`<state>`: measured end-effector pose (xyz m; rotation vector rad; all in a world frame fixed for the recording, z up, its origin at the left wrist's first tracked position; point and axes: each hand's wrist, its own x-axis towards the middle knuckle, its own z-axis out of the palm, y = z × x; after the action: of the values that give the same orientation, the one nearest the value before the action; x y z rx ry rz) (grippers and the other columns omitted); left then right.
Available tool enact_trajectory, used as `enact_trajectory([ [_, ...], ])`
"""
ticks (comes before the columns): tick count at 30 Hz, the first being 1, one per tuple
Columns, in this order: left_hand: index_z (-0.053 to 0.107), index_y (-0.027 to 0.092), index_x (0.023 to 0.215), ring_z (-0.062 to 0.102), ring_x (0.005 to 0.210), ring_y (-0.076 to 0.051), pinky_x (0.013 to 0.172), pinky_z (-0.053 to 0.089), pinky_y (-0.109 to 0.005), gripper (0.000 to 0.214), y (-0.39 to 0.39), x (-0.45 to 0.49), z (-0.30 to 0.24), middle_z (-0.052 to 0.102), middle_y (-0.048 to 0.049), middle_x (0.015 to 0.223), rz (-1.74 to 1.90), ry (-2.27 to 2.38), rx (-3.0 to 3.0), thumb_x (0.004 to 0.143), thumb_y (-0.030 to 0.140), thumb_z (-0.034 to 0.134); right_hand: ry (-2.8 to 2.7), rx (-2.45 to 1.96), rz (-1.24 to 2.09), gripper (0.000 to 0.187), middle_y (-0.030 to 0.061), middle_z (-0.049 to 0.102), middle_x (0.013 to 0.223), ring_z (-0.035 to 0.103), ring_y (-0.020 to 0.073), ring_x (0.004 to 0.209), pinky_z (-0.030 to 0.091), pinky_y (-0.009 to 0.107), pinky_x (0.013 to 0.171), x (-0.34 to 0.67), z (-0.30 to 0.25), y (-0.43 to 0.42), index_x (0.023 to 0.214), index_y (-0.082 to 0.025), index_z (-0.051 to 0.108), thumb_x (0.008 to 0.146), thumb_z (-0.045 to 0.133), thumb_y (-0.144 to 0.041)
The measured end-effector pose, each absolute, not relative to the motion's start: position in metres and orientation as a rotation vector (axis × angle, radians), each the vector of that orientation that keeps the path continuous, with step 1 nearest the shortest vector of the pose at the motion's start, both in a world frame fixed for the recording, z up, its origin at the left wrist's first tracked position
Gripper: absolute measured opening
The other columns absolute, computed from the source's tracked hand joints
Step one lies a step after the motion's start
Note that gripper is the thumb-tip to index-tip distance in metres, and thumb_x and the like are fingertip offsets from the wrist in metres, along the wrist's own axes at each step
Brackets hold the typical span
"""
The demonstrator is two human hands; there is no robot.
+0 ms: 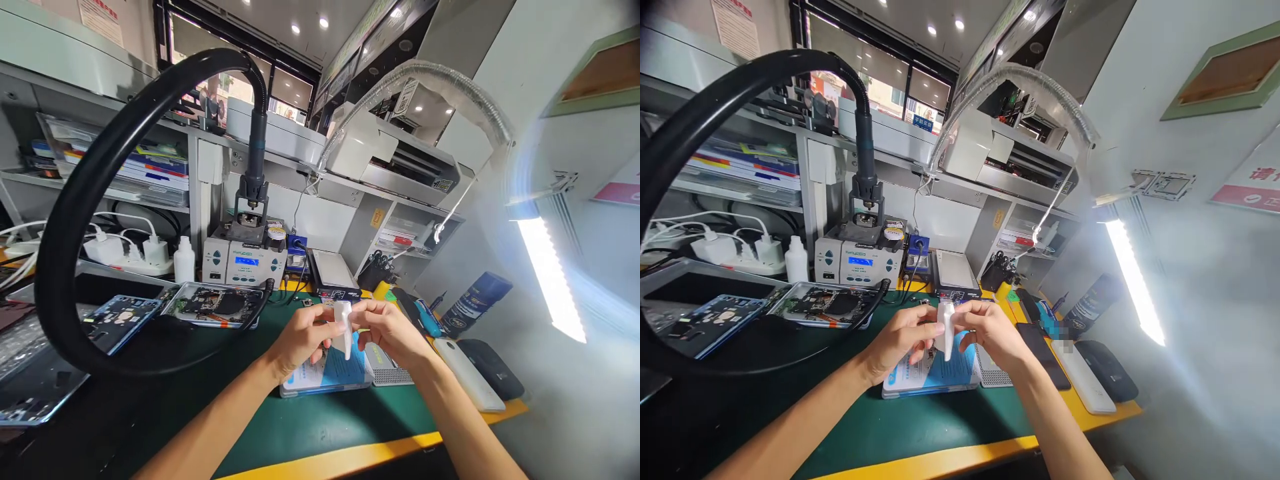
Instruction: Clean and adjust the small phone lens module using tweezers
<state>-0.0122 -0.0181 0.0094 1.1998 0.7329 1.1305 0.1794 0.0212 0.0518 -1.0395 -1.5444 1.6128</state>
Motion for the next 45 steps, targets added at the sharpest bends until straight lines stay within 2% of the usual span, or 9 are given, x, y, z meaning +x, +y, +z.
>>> enact_trajectory([
  [6,0.061,0.015,0.073,0.034,0.045,-0.005,0.038,0.025,-0.016,0.026,-0.016,-0.010,0.008,0.045,0.0062,0.054,1.187,0.785,1.105,0.076,0.039,0.072,-1.447,-0.962,1.747,0.012,0.0004,0.065,0.067,0.058,0.0112,0.055,0.050,0.020,0.046,0.172,0.047,0.017,0.077,-0.016,0.069,0.077,0.077,-0.025],
  [13,0.060,0.016,0.067,0.039,0.045,-0.005,0.038,0.028,-0.015,0.023,-0.020,-0.007,0.013,0.049,0.0061,0.055,1.235,0.822,1.157,0.075,0.034,0.072,-1.498,-0.997,1.672,0.020,-0.0012,0.063,0.066,0.055,0.0106,0.053,0.047,0.022,0.047,0.171,0.039,0.011,0.082,-0.016,0.070,0.081,0.078,-0.034],
  [18,0.065,0.016,0.072,0.037,0.036,-0.005,0.034,0.027,-0.017,0.023,-0.018,-0.008,0.010,0.051,0.0065,0.045,1.204,0.869,1.180,0.080,0.037,0.070,-1.919,-1.147,1.022,0.025,0.0015,0.066,0.070,0.054,0.0133,0.057,0.044,0.025,0.051,0.169,0.045,0.003,0.088,-0.017,0.074,0.087,0.071,-0.042],
  [22,0.070,0.014,0.072,0.043,0.035,-0.008,0.032,0.027,-0.018,0.024,-0.011,-0.011,0.003,0.057,0.0021,0.045,1.198,0.912,1.071,0.085,0.033,0.063,-2.266,-1.060,0.291,0.021,0.0068,0.068,0.087,0.063,0.0187,0.074,0.049,0.029,0.066,0.162,0.047,-0.002,0.101,-0.019,0.076,0.096,0.059,-0.031],
  [28,0.072,0.011,0.080,0.055,0.045,-0.009,0.031,0.030,-0.018,0.024,-0.006,-0.017,0.002,0.069,-0.0054,0.071,1.166,0.846,0.927,0.082,0.034,0.065,-2.397,-0.927,0.028,0.023,0.0094,0.068,0.096,0.066,0.0219,0.083,0.051,0.032,0.074,0.159,0.037,0.006,0.114,-0.018,0.072,0.096,0.059,-0.024],
  [32,0.074,0.012,0.091,0.057,0.051,-0.008,0.032,0.031,-0.017,0.028,-0.008,-0.019,0.006,0.072,-0.0086,0.092,1.186,0.813,0.944,0.081,0.036,0.067,-2.288,-1.076,0.224,0.025,0.0076,0.068,0.088,0.063,0.0205,0.076,0.047,0.030,0.065,0.160,0.043,0.006,0.107,-0.019,0.076,0.097,0.056,-0.030],
  [37,0.072,0.016,0.105,0.054,0.049,-0.011,0.034,0.037,-0.018,0.032,-0.013,-0.019,0.010,0.064,0.0010,0.065,1.216,0.784,1.088,0.074,0.023,0.071,-2.008,-1.192,1.068,0.030,0.0014,0.064,0.070,0.052,0.0144,0.063,0.039,0.026,0.057,0.161,0.058,0.003,0.089,-0.018,0.077,0.090,0.067,-0.046],
  [39,0.073,0.017,0.097,0.052,0.047,-0.010,0.035,0.037,-0.018,0.023,-0.014,-0.018,0.010,0.062,0.0025,0.061,1.194,0.751,1.193,0.076,0.025,0.071,-1.823,-1.139,1.355,0.029,-0.0009,0.061,0.064,0.046,0.0109,0.058,0.035,0.024,0.055,0.162,0.060,0.004,0.082,-0.017,0.076,0.085,0.073,-0.046],
  [45,0.078,0.017,0.097,0.043,0.043,-0.007,0.036,0.034,-0.016,0.028,-0.013,-0.016,0.006,0.053,0.0048,0.051,1.266,0.849,1.190,0.082,0.040,0.071,-1.581,-1.126,1.543,0.027,0.0007,0.064,0.065,0.048,0.0104,0.057,0.036,0.024,0.055,0.166,0.057,0.007,0.078,-0.015,0.078,0.072,0.086,-0.040],
])
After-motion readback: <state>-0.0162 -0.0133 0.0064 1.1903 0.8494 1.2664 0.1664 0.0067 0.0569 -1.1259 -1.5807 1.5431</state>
